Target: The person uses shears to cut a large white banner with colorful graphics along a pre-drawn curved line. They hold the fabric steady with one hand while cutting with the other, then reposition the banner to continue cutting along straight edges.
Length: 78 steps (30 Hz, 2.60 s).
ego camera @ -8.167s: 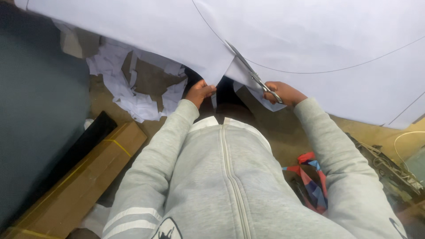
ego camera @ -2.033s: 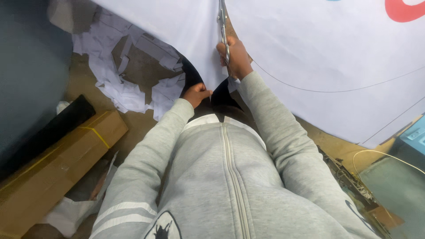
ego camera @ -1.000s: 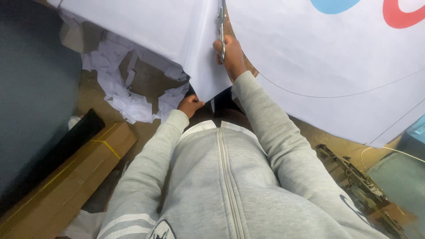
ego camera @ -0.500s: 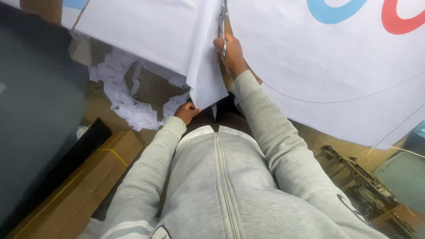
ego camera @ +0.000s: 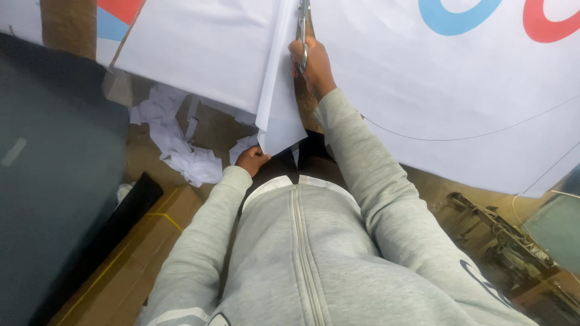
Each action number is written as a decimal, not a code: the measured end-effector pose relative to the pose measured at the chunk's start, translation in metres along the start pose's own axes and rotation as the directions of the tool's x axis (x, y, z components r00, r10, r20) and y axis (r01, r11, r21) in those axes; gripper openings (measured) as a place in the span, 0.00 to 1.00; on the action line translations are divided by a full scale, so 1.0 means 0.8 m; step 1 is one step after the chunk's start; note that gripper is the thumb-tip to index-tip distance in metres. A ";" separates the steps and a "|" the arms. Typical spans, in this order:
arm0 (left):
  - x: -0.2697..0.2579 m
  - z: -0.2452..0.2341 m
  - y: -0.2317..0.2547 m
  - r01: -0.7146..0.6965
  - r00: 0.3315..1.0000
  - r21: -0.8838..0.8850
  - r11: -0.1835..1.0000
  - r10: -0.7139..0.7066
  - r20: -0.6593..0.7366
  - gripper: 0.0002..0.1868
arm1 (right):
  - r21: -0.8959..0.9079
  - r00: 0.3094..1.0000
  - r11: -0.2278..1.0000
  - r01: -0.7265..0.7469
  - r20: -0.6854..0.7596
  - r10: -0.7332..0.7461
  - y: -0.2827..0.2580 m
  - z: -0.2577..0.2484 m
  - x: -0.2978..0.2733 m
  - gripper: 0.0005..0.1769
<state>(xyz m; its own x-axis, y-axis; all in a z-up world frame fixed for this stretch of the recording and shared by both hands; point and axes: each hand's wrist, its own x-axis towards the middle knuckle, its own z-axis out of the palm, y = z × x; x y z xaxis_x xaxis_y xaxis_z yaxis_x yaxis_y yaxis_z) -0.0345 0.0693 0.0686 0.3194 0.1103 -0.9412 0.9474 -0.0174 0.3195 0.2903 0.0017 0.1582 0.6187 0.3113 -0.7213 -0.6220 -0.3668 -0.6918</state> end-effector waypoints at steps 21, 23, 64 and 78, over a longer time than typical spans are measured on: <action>-0.019 -0.151 0.124 -0.361 0.523 0.642 0.676 0.717 -0.460 0.04 | -0.031 0.993 0.998 -0.049 -0.107 0.046 0.001 -0.002 -0.010 0.07; -0.022 -0.168 0.183 -0.421 0.393 0.659 0.623 0.781 -0.487 0.05 | -0.048 0.992 0.997 -0.055 -0.113 0.049 -0.003 -0.003 -0.010 0.07; 0.069 -0.183 0.262 -0.180 0.156 0.697 0.694 0.720 -0.677 0.31 | 0.017 0.999 1.000 -0.016 -0.034 0.017 -0.073 -0.002 0.010 0.08; 0.074 -0.183 0.259 -0.183 0.128 0.704 0.686 0.726 -0.675 0.28 | 0.032 0.990 0.999 -0.006 -0.140 0.010 -0.053 0.011 0.020 0.08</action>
